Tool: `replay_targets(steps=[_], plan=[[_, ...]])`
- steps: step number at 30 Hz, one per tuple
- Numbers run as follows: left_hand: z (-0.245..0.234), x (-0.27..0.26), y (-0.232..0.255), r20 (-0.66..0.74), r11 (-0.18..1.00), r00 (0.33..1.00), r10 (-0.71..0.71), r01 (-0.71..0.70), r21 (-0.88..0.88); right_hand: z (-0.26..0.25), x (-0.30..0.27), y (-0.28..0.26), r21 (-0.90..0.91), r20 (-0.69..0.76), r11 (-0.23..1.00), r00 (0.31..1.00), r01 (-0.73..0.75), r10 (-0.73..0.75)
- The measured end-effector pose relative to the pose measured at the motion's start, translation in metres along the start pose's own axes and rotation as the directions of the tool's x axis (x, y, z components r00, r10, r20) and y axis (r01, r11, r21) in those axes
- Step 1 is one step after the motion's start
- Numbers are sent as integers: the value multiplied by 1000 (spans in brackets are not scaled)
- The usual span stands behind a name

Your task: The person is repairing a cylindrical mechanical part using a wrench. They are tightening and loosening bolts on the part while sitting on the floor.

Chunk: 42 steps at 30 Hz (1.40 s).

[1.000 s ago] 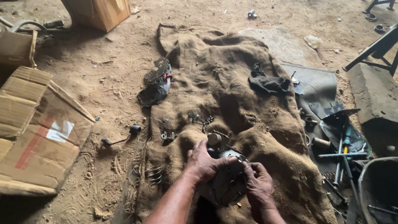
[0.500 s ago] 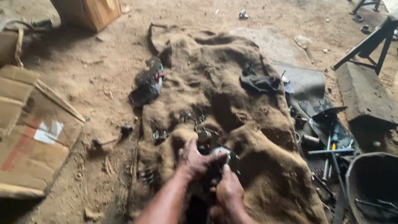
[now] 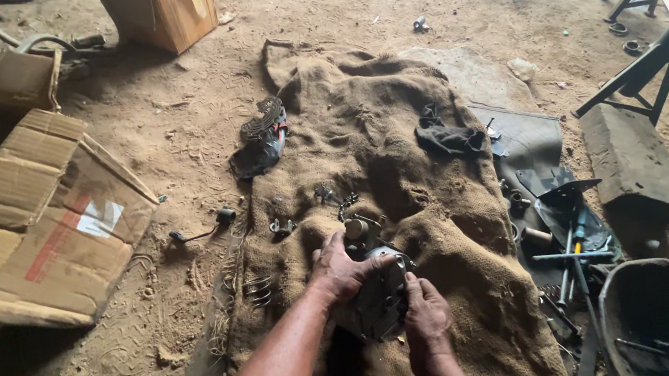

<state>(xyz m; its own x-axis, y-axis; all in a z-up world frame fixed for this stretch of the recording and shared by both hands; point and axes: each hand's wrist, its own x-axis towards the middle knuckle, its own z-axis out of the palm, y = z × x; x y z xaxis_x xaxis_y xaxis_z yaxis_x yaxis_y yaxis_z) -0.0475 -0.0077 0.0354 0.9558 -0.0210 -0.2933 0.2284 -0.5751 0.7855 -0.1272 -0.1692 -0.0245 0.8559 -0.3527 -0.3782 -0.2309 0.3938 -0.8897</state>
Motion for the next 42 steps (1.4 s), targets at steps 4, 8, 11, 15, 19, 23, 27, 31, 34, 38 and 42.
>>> replay_targets(steps=[4, 8, 11, 15, 19, 23, 27, 31, 34, 38, 42], plan=[[4, 0, -1, -5, 1000, 1000, 3, -3, 14, -13, 10, -14, -283, 66, 952, 992, 122, -107], [2, -1, 1, -23, 999, 1000, 13, -12, 43, -7, 3, -25, -346, 47, 936, 997, 70, -57], [1, -6, 4, -40, 996, 997, 73, -75, -57, 1, -6, -26, -441, -6, 897, 1000, 23, -28], [3, -13, 5, -25, 999, 1000, -1, 2, 42, 0, -13, -20, -298, 77, 954, 997, 25, -2], [9, -9, 6, -38, 997, 999, 12, -9, 72, 2, -10, -11, -245, 36, 969, 999, -16, 26], [9, -7, 6, -58, 992, 995, 80, -74, 100, 22, -15, 12, -319, -114, 932, 983, -174, 145], [8, -7, 6, -18, 998, 999, -47, 48, 49, 38, -16, 21, 63, -140, 889, 878, -453, 457], [9, -8, 6, -102, 1000, 995, 16, -13, 26, 43, -21, 6, 190, -18, 880, 895, -435, 447], [5, -10, 5, -117, 1000, 993, 17, -16, 7, 52, -33, -8, 136, -136, 922, 915, -363, 380], [3, -15, 7, -82, 999, 996, -29, 27, -32, 50, -47, -26, 81, -103, 935, 930, -345, 352], [-2, -19, 10, -93, 998, 996, -11, 4, -70, 49, -51, -36, 15, -58, 957, 955, -290, 291]])
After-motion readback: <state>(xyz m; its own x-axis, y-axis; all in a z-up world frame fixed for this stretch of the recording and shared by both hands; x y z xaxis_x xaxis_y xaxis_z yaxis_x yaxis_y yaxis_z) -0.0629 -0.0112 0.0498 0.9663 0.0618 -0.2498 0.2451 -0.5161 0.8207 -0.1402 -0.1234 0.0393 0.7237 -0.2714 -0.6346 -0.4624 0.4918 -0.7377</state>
